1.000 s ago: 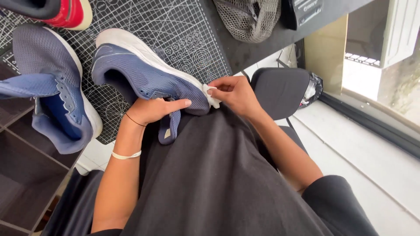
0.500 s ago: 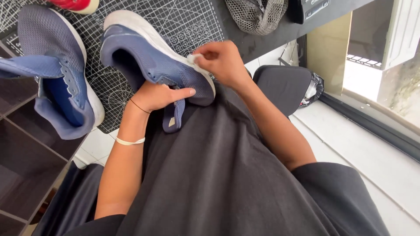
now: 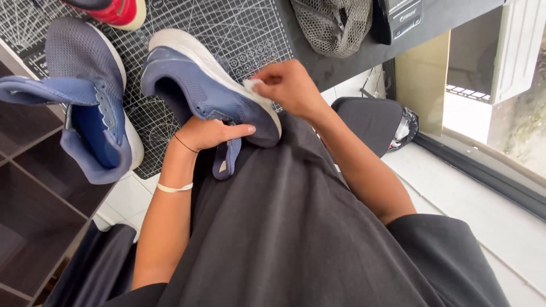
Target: The person cleans a blue sneaker by wiping its white midsole with a white cloth. They briefly set the shoe down, pick up a small plastic case, then resume wiping the midsole and upper of the same shoe. The person handles the shoe and cloth throughout.
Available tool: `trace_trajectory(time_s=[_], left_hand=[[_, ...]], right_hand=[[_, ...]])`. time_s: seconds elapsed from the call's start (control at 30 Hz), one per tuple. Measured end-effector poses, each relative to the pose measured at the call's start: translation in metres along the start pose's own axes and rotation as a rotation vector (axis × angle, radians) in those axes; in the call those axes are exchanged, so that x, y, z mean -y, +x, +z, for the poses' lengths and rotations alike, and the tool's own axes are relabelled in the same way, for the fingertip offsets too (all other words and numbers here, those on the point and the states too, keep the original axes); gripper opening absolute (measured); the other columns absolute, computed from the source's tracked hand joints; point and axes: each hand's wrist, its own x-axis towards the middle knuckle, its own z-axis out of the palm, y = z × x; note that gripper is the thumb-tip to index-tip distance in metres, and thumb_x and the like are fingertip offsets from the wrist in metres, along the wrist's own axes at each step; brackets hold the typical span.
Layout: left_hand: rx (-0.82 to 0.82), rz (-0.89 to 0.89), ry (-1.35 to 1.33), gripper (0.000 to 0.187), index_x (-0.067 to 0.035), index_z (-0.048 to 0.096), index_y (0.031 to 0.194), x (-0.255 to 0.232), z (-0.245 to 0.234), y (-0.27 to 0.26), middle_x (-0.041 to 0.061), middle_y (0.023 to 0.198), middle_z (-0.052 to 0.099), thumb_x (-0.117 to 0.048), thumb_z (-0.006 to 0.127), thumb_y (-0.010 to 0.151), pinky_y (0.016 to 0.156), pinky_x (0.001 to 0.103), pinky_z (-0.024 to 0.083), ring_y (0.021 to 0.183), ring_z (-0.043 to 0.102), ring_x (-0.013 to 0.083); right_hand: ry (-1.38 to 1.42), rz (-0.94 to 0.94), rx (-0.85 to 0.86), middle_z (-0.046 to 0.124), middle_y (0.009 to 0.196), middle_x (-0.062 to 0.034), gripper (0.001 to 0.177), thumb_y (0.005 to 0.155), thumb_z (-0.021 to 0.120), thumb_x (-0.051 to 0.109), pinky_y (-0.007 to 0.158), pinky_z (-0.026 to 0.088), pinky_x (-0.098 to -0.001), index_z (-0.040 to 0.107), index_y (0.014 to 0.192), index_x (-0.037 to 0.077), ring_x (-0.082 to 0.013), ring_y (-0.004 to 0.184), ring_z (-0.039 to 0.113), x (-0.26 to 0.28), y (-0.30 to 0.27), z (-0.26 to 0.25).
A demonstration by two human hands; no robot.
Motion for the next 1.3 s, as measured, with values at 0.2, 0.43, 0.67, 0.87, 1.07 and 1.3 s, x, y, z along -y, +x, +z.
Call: trace_trajectory(time_s=[0.2, 0.43, 0.67, 0.87, 1.07, 1.3], left_hand=[[0.053, 0.081, 0.007, 0.042, -0.009, 0.057, 0.109, 0.012, -0.005, 0.001, 0.001, 0.114, 0.059, -0.025, 0.065, 0.072, 0.101, 0.030, 0.033, 0.110, 0.052, 0.0148], [0.030, 0.011, 0.052, 0.035, -0.010, 0.062, 0.100, -0.008, -0.006, -0.002, -0.002, 0.107, 0.063, -0.026, 0.066, 0.070, 0.099, 0.026, 0.037, 0.104, 0.055, 0.0112], [0.067, -0.034, 0.062, 0.032, -0.010, 0.062, 0.098, -0.002, -0.010, -0.006, -0.002, 0.103, 0.064, -0.026, 0.065, 0.070, 0.093, 0.026, 0.041, 0.099, 0.057, 0.0114], [0.067, -0.047, 0.045, 0.037, -0.010, 0.062, 0.100, -0.002, -0.012, -0.007, -0.002, 0.107, 0.063, -0.027, 0.067, 0.068, 0.097, 0.026, 0.038, 0.103, 0.055, 0.0107], [0.025, 0.069, -0.046, 0.053, 0.003, 0.060, 0.105, 0.006, -0.013, -0.010, 0.017, 0.110, 0.059, -0.029, 0.077, 0.066, 0.093, 0.044, 0.040, 0.105, 0.054, 0.0301], [0.084, -0.102, -0.010, 0.062, -0.001, 0.059, 0.108, -0.027, -0.006, -0.016, 0.014, 0.112, 0.059, -0.044, 0.070, 0.065, 0.098, 0.041, 0.036, 0.110, 0.053, 0.0257]], right_hand=[[-0.074, 0.046, -0.006, 0.060, 0.060, 0.0056, 0.009, 0.071, 0.067, 0.015, 0.053, 0.039, -0.0202, 0.070, 0.077, 0.010, -0.0014, 0.055, 0.047, 0.002, -0.008, -0.001], [-0.214, -0.048, 0.102, 0.056, 0.056, 0.0052, 0.008, 0.074, 0.063, 0.014, 0.053, 0.036, -0.0245, 0.065, 0.068, 0.011, -0.0046, 0.056, 0.044, 0.022, 0.007, -0.011], [-0.227, -0.308, 0.008, 0.057, 0.059, 0.0037, 0.005, 0.073, 0.069, 0.013, 0.053, 0.038, -0.0223, 0.070, 0.078, 0.012, -0.0069, 0.053, 0.046, 0.015, 0.024, 0.020], [-0.298, -0.214, 0.080, 0.060, 0.058, 0.0033, 0.009, 0.077, 0.066, 0.019, 0.055, 0.040, -0.0240, 0.067, 0.071, 0.012, -0.0067, 0.055, 0.049, 0.008, 0.023, 0.012], [0.223, -0.021, 0.086, 0.065, 0.072, -0.0091, 0.018, 0.076, 0.064, 0.011, 0.058, 0.051, -0.0267, 0.066, 0.092, 0.005, -0.0138, 0.065, 0.062, 0.001, 0.017, 0.005], [0.238, -0.073, 0.072, 0.058, 0.067, -0.0058, 0.019, 0.070, 0.069, 0.003, 0.056, 0.050, -0.0234, 0.066, 0.089, 0.001, -0.0096, 0.060, 0.058, 0.000, -0.010, 0.005]])
